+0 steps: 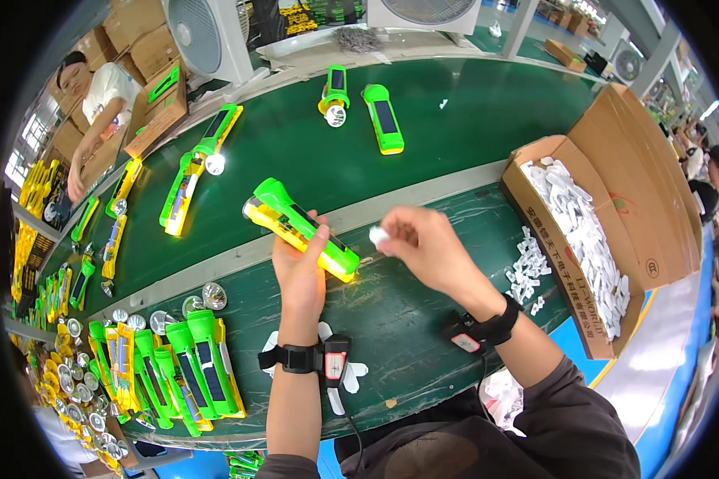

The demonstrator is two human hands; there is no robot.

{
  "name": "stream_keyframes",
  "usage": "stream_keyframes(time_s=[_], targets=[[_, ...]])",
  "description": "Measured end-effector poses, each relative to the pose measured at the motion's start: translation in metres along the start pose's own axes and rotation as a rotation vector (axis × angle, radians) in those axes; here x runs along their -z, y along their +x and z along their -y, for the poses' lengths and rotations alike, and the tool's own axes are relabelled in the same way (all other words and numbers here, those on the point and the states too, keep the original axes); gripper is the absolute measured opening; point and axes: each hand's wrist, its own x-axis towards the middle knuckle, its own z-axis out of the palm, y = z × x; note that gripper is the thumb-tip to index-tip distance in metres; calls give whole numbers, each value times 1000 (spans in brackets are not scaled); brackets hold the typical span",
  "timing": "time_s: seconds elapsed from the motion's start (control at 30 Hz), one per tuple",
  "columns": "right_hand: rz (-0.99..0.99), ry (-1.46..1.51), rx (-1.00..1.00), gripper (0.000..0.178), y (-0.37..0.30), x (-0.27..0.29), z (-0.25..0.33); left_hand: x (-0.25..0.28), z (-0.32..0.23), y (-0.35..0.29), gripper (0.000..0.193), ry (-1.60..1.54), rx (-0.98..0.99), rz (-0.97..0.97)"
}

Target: Assembling, testing, and organizing portable solar flashlights on a factory production line.

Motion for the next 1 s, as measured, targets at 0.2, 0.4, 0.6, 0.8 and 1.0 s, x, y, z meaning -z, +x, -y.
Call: stream_keyframes(time_s=[0.2,0.4,0.6,0.8,1.0], targets=[[72,40,210,8,33,-33,46,6,-1,0,61,-1,-14,5],[-95,-235,329,15,42,-74,55,2,3,3,62,171,-93,1],[-100,-353,235,15,43,-76,62,0,-1,0,55,246,-163,-36],[-154,-348,264,12,36,-98,60,6,10,4,37,316,-379,-10],[-189,-169,535,13,31,-96,42,12,8,4,38,101,-279,-5]])
